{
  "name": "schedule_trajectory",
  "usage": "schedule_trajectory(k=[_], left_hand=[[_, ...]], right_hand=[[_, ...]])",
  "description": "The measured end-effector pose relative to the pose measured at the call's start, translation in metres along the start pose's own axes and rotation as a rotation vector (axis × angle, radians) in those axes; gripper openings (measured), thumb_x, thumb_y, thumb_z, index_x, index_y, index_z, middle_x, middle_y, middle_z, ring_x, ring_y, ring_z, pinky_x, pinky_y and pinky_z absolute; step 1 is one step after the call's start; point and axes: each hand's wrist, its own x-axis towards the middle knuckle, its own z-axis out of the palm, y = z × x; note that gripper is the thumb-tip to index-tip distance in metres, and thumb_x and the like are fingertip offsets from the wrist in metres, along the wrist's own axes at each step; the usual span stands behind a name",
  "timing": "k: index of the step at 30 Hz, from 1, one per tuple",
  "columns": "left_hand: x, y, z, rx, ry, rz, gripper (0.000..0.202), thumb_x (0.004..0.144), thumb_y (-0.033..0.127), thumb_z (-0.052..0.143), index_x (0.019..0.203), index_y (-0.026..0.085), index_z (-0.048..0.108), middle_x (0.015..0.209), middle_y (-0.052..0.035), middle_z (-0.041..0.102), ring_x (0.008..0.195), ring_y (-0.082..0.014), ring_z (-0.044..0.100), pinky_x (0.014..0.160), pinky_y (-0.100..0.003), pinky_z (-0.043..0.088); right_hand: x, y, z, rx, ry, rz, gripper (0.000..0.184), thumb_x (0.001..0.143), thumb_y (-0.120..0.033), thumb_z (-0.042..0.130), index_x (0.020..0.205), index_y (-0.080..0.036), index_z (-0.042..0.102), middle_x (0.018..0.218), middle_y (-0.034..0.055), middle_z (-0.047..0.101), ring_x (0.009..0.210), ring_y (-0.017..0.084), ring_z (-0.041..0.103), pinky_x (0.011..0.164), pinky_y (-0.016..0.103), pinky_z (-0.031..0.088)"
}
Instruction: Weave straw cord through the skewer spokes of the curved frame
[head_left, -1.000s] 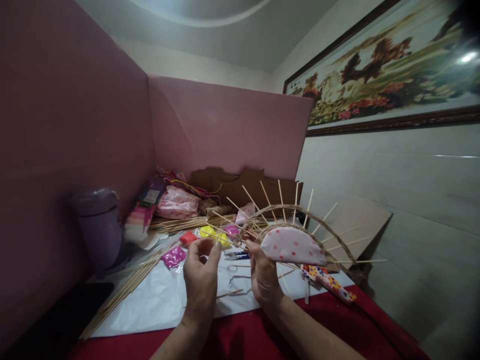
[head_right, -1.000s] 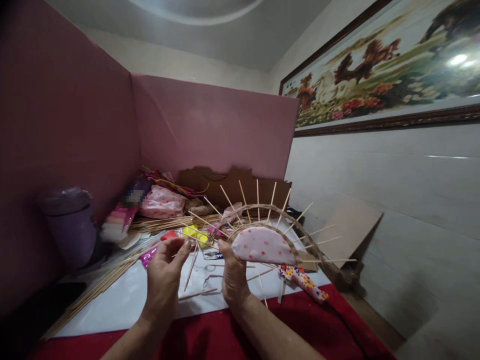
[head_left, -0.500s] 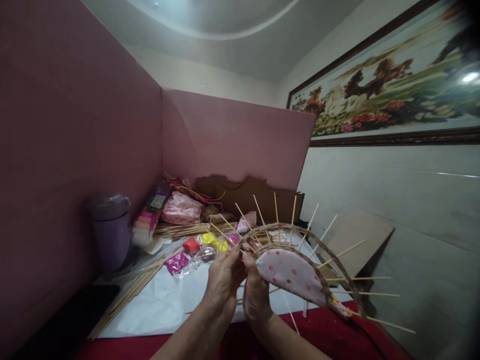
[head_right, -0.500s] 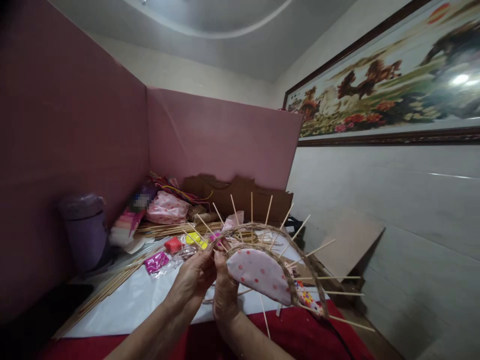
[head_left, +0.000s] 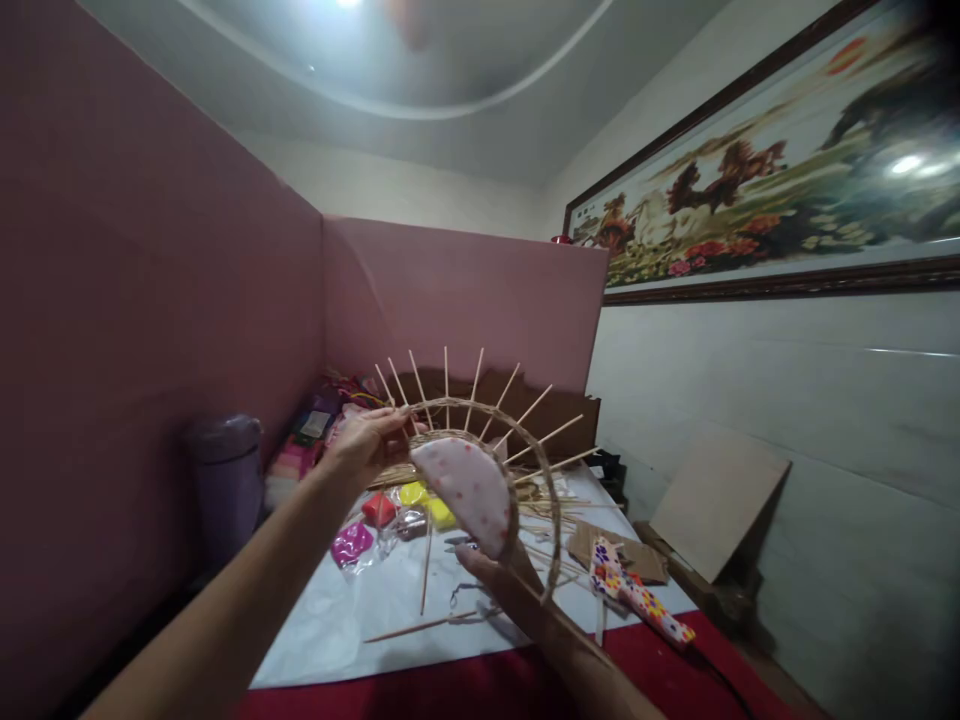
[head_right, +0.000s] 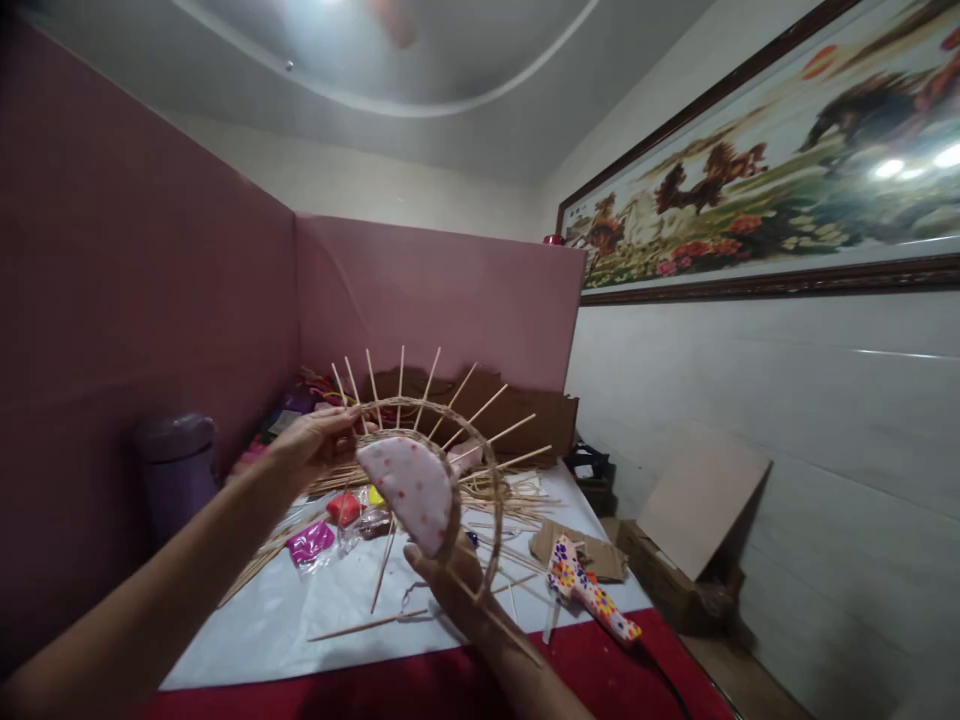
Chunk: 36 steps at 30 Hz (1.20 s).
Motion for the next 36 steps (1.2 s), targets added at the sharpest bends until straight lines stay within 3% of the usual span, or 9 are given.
schedule_trajectory(k=[3,8,13,19,23,26,28,31,36], left_hand=[[0.000,0.024,-0.012,0.075,-0.051,-0.001,0.006,0.071,0.014,0.064,0.071,0.012,0.059,0.061,-0.0059,0.066,0.042,-0.0120,0.058,0.041,-0.022,0.048],[-0.001,0.039,-0.025,0.190,-0.152,-0.014,0.013,0.066,0.020,0.071,0.067,0.012,0.061,0.056,-0.0043,0.064,0.039,-0.0106,0.055,0.037,-0.019,0.041],[-0.007,0.024,-0.016,0.389,-0.462,-0.092,0.022,0.066,0.030,0.072,0.059,0.013,0.061,0.053,-0.0031,0.060,0.043,-0.0087,0.051,0.043,-0.018,0.038],[-0.024,-0.015,0.008,0.494,-0.731,-0.227,0.025,0.070,0.037,0.067,0.062,0.014,0.059,0.052,-0.0020,0.058,0.042,-0.0076,0.045,0.041,-0.018,0.028],[-0.029,-0.040,0.009,0.491,-0.768,-0.210,0.029,0.074,0.039,0.064,0.062,0.013,0.059,0.053,-0.0020,0.056,0.045,-0.0080,0.046,0.045,-0.019,0.031],[-0.028,-0.056,0.001,0.416,-0.717,-0.189,0.030,0.074,0.041,0.063,0.063,0.014,0.057,0.052,-0.0005,0.054,0.045,-0.0079,0.044,0.047,-0.020,0.033],[-0.027,-0.064,-0.003,0.377,-0.664,-0.200,0.031,0.072,0.042,0.065,0.063,0.014,0.056,0.051,0.0005,0.052,0.044,-0.0081,0.045,0.048,-0.021,0.035],[-0.029,-0.074,-0.006,0.352,-0.564,-0.202,0.032,0.070,0.042,0.067,0.061,0.014,0.054,0.050,0.0014,0.051,0.043,-0.0069,0.043,0.044,-0.019,0.032],[-0.031,-0.086,-0.006,0.247,-0.488,-0.237,0.030,0.068,0.039,0.070,0.061,0.015,0.053,0.049,0.0023,0.052,0.042,-0.0071,0.046,0.043,-0.018,0.034]], right_hand=[[-0.012,0.002,-0.021,-0.246,-0.063,-0.054,0.016,0.071,-0.032,0.066,0.080,-0.020,0.072,0.090,0.0066,0.067,0.093,0.027,0.058,0.089,0.043,0.041],[-0.031,-0.010,-0.080,-0.384,0.203,-0.074,0.020,0.072,-0.037,0.067,0.080,-0.021,0.074,0.090,0.0084,0.069,0.093,0.028,0.059,0.090,0.045,0.040],[-0.011,-0.066,-0.118,-0.302,0.519,-0.185,0.022,0.072,-0.039,0.067,0.081,-0.020,0.073,0.081,0.0057,0.069,0.080,0.021,0.059,0.080,0.035,0.045],[0.024,-0.086,-0.062,-0.259,0.095,-0.293,0.042,0.067,-0.023,0.071,0.108,-0.024,0.064,0.121,0.0042,0.058,0.116,0.020,0.047,0.103,0.038,0.031],[0.025,-0.065,-0.017,-0.138,-0.178,-0.162,0.045,0.068,-0.024,0.072,0.111,-0.025,0.059,0.109,0.0030,0.061,0.098,0.017,0.056,0.087,0.033,0.044],[0.024,-0.045,-0.010,-0.020,-0.201,-0.039,0.019,0.075,-0.035,0.065,0.084,-0.019,0.062,0.069,-0.0022,0.058,0.058,0.009,0.051,0.056,0.022,0.043],[0.025,-0.031,-0.014,0.061,-0.168,0.018,0.025,0.076,-0.041,0.064,0.072,-0.017,0.059,0.051,-0.0071,0.044,0.043,0.005,0.035,0.042,0.017,0.030],[0.024,-0.014,-0.023,0.137,-0.154,0.075,0.030,0.073,-0.045,0.066,0.068,-0.016,0.058,0.043,-0.0104,0.029,0.038,0.004,0.020,0.037,0.018,0.015],[0.015,0.002,-0.023,0.112,-0.122,0.108,0.024,0.075,-0.039,0.065,0.074,-0.016,0.063,0.047,-0.0082,0.035,0.040,0.004,0.023,0.039,0.019,0.015]])
